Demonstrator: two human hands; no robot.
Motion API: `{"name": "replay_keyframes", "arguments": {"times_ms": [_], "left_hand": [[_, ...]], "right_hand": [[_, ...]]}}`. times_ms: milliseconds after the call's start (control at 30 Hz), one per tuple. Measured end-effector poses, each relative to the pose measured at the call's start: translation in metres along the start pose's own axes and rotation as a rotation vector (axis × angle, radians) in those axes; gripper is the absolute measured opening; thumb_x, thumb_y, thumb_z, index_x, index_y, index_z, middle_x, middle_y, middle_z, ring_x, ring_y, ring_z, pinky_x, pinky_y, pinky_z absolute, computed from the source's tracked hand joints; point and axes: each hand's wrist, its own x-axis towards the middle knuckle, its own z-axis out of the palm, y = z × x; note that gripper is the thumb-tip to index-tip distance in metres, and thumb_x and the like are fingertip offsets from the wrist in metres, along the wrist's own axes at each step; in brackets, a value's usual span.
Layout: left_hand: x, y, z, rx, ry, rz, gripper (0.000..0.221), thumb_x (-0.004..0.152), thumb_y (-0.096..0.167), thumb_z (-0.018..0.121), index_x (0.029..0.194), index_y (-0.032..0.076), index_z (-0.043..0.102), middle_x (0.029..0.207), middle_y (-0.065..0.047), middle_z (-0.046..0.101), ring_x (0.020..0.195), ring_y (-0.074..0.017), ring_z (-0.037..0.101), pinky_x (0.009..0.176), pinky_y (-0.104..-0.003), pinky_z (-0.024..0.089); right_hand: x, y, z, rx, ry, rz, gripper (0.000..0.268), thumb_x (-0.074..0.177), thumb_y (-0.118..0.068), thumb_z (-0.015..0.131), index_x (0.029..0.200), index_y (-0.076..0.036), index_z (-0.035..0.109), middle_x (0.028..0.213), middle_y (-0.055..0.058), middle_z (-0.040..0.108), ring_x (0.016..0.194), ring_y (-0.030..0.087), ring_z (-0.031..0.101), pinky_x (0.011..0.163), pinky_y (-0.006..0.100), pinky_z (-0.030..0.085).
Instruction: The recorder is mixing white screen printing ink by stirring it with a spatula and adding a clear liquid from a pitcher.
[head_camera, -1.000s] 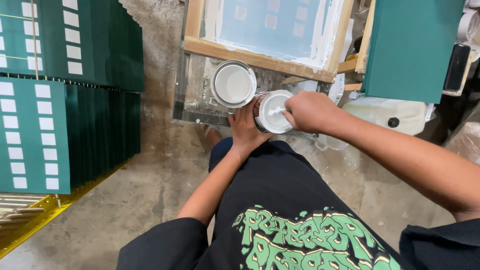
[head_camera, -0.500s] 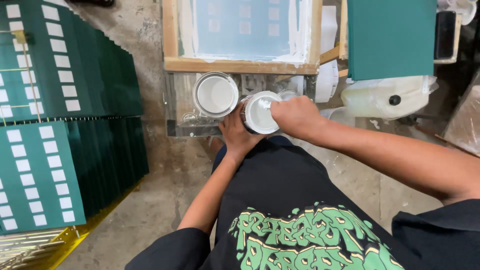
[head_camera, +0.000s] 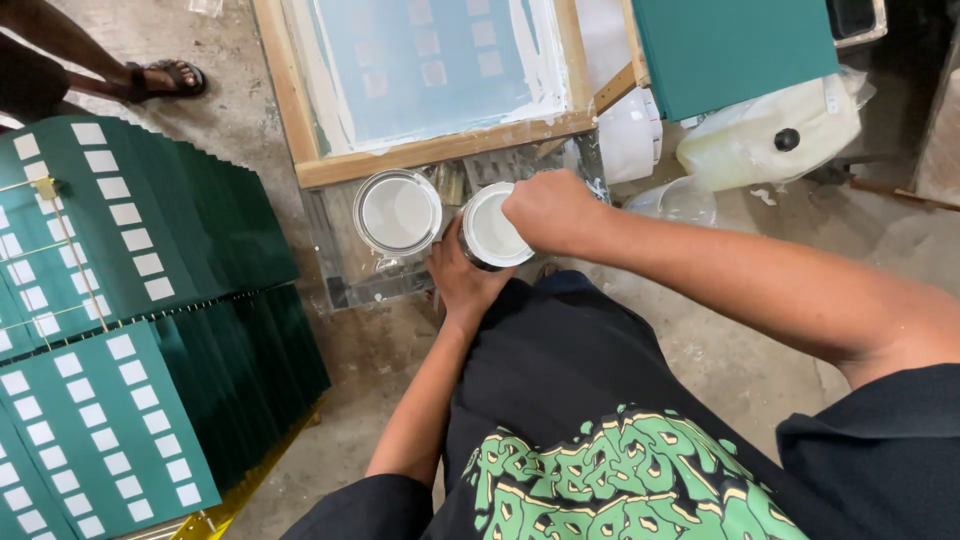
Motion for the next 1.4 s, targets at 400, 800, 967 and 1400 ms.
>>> {"name": "replay_keyframes", "arguments": {"times_ms": [400,800,967,1400], "left_hand": [[0.002,0.004,-0.001,0.004,0.014,0.005,0.106,0.056,0.050,0.095,0.142,0.008,0.051,0.137,-0.010,0.062,0.121,-0.0321,0.058,0.103,-0.048,0.041],[0.001,0.011,-0.003,0.087,-0.042,-0.104,0.109,0.050,0.050,0.095,0.142,0.011,0.051,0.130,-0.007,0.064,0.113,-0.0312,0.058,0.093,-0.049,0.040],[-0.002,0.009,-0.001,0.081,-0.041,-0.088,0.108,0.051,0.051,0.095,0.143,0.012,0.051,0.131,-0.006,0.064,0.114,-0.0292,0.057,0.091,-0.047,0.039],[-0.002,0.000,-0.003,0.030,-0.042,-0.051,0.110,0.052,0.050,0.094,0.144,0.012,0.049,0.140,-0.007,0.061,0.122,-0.0286,0.056,0.097,-0.048,0.036]], "right_hand": [[0.001,0.007,-0.019,-0.093,-0.019,-0.091,0.010,0.080,-0.011,0.066,0.080,-0.005,0.075,0.085,0.021,0.073,0.079,0.040,0.073,0.067,0.051,0.059],[0.001,0.011,-0.015,-0.163,-0.002,-0.205,0.010,0.079,-0.012,0.067,0.077,-0.006,0.074,0.082,0.020,0.073,0.075,0.039,0.073,0.061,0.051,0.058],[0.001,0.003,-0.029,-0.050,-0.104,-0.243,0.015,0.078,-0.018,0.071,0.074,-0.004,0.073,0.076,0.021,0.071,0.072,0.040,0.071,0.061,0.050,0.056],[-0.039,-0.006,0.005,-0.351,0.288,-0.082,0.003,0.080,-0.008,0.063,0.080,-0.005,0.063,0.071,0.011,0.067,0.055,0.025,0.070,0.041,0.038,0.051]]}}
